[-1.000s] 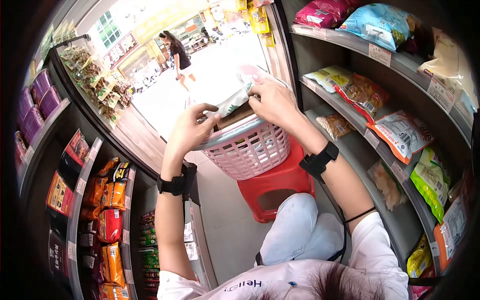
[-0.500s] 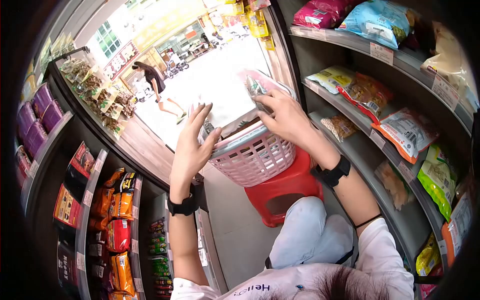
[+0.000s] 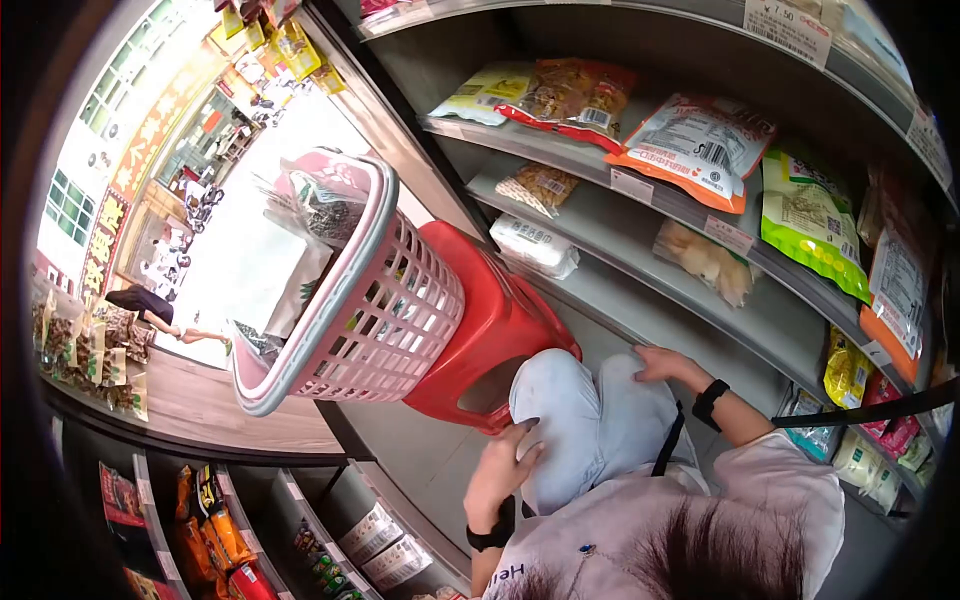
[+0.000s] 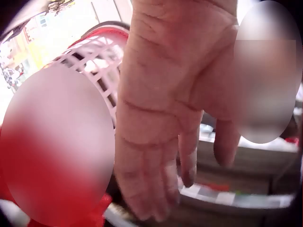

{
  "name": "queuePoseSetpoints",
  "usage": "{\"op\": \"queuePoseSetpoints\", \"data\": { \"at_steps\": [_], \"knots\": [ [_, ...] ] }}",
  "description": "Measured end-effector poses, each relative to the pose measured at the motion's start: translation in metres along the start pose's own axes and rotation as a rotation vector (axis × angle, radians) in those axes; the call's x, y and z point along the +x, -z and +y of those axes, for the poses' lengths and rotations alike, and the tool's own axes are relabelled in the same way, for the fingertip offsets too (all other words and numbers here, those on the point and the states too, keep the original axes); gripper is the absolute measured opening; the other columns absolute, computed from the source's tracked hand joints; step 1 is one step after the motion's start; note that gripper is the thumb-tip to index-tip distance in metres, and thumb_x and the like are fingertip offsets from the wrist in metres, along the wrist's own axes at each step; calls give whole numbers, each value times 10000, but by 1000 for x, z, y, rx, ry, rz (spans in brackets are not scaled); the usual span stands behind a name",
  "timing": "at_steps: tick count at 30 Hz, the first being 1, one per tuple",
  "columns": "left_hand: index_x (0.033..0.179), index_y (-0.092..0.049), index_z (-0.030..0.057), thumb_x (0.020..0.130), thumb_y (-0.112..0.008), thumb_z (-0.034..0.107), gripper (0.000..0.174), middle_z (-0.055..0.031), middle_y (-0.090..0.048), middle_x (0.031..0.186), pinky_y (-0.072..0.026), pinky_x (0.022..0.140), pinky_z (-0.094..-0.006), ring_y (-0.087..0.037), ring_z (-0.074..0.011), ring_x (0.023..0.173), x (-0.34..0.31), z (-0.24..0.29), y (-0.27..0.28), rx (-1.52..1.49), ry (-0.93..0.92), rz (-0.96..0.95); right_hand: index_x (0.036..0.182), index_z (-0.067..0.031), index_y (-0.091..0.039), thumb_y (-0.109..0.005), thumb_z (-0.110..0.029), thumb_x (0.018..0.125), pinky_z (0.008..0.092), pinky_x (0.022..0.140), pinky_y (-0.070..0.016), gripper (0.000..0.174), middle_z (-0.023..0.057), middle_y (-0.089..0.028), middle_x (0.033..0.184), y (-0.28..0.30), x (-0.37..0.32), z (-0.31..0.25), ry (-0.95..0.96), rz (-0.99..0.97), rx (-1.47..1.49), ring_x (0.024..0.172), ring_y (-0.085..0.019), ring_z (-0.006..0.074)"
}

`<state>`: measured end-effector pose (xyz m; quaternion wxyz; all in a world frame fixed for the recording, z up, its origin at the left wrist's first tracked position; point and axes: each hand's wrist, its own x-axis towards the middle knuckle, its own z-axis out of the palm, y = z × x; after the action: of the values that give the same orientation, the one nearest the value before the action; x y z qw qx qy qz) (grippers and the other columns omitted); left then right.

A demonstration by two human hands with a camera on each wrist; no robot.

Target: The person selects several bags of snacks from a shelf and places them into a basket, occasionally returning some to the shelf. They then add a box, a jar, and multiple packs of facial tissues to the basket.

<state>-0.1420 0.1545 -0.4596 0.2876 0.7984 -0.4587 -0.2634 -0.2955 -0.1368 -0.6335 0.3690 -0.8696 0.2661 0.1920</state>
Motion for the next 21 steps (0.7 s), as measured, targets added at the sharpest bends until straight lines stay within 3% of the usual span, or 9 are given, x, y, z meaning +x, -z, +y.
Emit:
{"op": "queuePoseSetpoints", "data": {
  "at_steps": [3,7,9,11,14,15,18,19,21],
  "knots": [
    [1106,-569,17,786,-624,163,356,-204,-590,1049,-464,807,-396,-570,-364,951,3,-21,-26,-6,15,-130,1221,14,-427,-675,-375,684,409,898,-419,708,258,-512,1160,-2,25,46,-165,-77,-108,1080,-501,372],
    [1113,-565,21,792,-618,174,359,-202,-591,1043,-464,807,-397,-575,-368,934,13,-30,-24,-1,20,-130,1306,16,-343,-668,-365,703,384,989,-354,783,285,-419,1275,21,113,40,-29,367,20,1180,-429,376],
    [1115,-564,23,794,-617,175,359,-203,-592,1040,-465,805,-398,-579,-368,928,16,-30,-17,19,34,-113,1342,-1,-301,-671,-358,707,377,1026,-318,816,288,-371,1317,46,148,2,110,501,327,1216,-390,379],
    [1117,-563,24,796,-616,173,358,-204,-592,1037,-466,802,-399,-582,-367,924,21,-30,-9,61,61,-86,1339,-17,-310,-676,-317,710,382,1014,-335,787,279,-401,1292,60,182,-36,103,600,378,1193,-417,373],
    [1106,-568,17,800,-613,175,347,-204,-594,1034,-466,800,-401,-582,-368,925,20,-31,-4,91,78,-9,1350,-81,-321,-657,-243,725,374,989,-361,728,257,-406,1289,64,224,-65,28,588,105,1173,-442,356],
    [1100,-570,14,801,-613,177,343,-205,-595,1030,-466,799,-401,-581,-368,926,19,-32,-3,73,76,-8,1292,-130,-412,-611,-179,748,403,943,-397,582,222,-418,1276,63,239,-75,-38,596,68,1141,-473,349],
    [1083,-576,8,803,-612,181,331,-208,-600,1017,-467,795,-399,-579,-369,927,12,-43,-2,51,96,-24,1192,-145,-503,-545,-136,786,430,903,-421,409,196,-430,1257,57,261,-85,-105,572,-349,1104,-494,358],
    [1078,-578,7,803,-612,181,327,-209,-601,1013,-468,794,-397,-579,-370,926,7,-49,-4,62,123,-38,1084,-121,-555,-494,-118,811,446,873,-428,280,164,-460,1216,53,267,-86,-90,643,-305,1072,-513,329],
    [1071,-580,7,802,-612,175,319,-214,-603,1003,-469,790,-395,-576,-373,927,2,-61,-6,64,177,-59,1045,-116,-577,-484,-116,816,434,855,-440,248,146,-508,1155,50,278,-86,-62,674,-414,1036,-540,302]
  ]
}}
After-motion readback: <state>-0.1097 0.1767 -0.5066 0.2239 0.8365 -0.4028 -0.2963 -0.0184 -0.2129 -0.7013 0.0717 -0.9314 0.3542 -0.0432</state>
